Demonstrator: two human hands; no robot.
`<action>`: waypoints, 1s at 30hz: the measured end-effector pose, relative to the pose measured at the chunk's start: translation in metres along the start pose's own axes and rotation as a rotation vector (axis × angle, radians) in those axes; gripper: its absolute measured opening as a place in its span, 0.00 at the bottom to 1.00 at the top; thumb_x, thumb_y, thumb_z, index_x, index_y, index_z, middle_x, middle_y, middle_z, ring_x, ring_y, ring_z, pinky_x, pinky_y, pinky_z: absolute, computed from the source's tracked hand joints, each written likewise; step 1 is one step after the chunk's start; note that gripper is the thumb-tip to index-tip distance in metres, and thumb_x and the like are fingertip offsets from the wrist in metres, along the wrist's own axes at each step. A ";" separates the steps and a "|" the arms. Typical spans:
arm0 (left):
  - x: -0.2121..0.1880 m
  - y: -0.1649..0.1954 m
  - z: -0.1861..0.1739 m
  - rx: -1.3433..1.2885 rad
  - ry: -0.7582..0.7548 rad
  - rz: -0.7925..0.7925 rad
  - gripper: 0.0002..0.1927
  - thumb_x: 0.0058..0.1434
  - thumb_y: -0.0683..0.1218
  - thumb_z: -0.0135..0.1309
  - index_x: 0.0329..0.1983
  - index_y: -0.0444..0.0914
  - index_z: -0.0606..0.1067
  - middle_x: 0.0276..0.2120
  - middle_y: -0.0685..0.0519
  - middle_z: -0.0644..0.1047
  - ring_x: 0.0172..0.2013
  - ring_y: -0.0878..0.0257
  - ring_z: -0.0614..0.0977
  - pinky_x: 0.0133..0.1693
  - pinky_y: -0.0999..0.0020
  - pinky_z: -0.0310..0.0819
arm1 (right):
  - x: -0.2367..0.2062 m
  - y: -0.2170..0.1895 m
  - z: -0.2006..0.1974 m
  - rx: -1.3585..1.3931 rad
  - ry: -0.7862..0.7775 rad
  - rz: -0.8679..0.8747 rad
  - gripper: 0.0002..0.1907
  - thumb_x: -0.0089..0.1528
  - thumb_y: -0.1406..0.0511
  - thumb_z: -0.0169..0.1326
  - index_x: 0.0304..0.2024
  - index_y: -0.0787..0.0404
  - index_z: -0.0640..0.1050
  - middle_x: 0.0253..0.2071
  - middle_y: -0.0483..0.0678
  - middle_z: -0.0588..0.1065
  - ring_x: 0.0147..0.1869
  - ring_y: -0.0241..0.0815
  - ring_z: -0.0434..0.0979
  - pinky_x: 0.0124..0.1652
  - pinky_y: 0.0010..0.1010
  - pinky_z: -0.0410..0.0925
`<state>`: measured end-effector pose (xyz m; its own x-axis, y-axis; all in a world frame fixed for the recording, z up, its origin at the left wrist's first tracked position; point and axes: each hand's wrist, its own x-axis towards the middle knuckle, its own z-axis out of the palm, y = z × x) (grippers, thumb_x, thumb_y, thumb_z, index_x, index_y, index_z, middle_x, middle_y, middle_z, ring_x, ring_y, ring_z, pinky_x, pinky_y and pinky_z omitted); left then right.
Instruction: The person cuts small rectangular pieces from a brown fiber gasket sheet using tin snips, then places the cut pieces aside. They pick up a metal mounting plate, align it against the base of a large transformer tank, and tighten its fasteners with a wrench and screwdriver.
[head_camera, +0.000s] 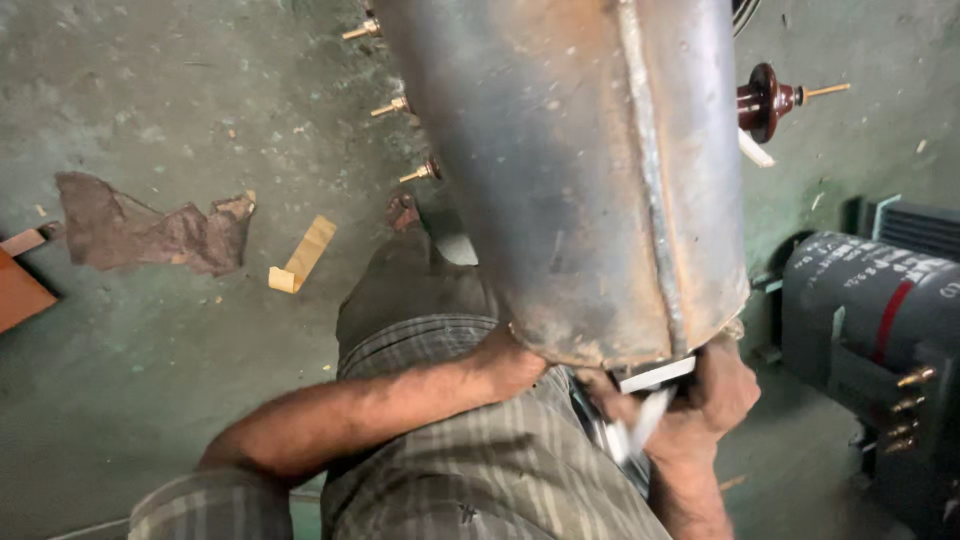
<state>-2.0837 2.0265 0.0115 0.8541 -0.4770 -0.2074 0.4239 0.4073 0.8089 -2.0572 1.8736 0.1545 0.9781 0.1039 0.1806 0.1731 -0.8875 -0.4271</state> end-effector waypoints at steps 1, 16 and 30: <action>0.006 -0.001 -0.001 0.035 0.014 0.034 0.14 0.68 0.46 0.56 0.53 0.34 0.76 0.50 0.51 0.79 0.51 0.66 0.77 0.52 0.65 0.77 | -0.005 0.007 0.003 -0.034 0.011 -0.007 0.35 0.42 0.51 0.73 0.40 0.65 0.73 0.30 0.51 0.71 0.32 0.45 0.72 0.33 0.33 0.66; 0.015 -0.010 -0.003 -0.260 0.245 -0.427 0.09 0.59 0.40 0.54 0.42 0.31 0.74 0.33 0.56 0.75 0.34 0.67 0.74 0.36 0.65 0.72 | -0.096 0.030 -0.034 0.640 -0.240 0.414 0.43 0.56 0.54 0.68 0.68 0.61 0.65 0.42 0.52 0.76 0.41 0.41 0.78 0.39 0.29 0.69; -0.014 0.110 0.012 0.230 -0.042 0.215 0.20 0.73 0.55 0.52 0.51 0.34 0.80 0.38 0.58 0.79 0.38 0.71 0.77 0.42 0.73 0.73 | -0.001 0.046 -0.056 -0.046 -0.109 -0.278 0.08 0.62 0.65 0.63 0.43 0.59 0.82 0.24 0.48 0.65 0.30 0.48 0.69 0.56 0.44 0.75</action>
<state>-2.0525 2.0679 0.1097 0.9016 -0.4325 0.0007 0.1518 0.3180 0.9358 -2.0564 1.8080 0.1840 0.9011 0.3908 0.1879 0.4328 -0.8376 -0.3334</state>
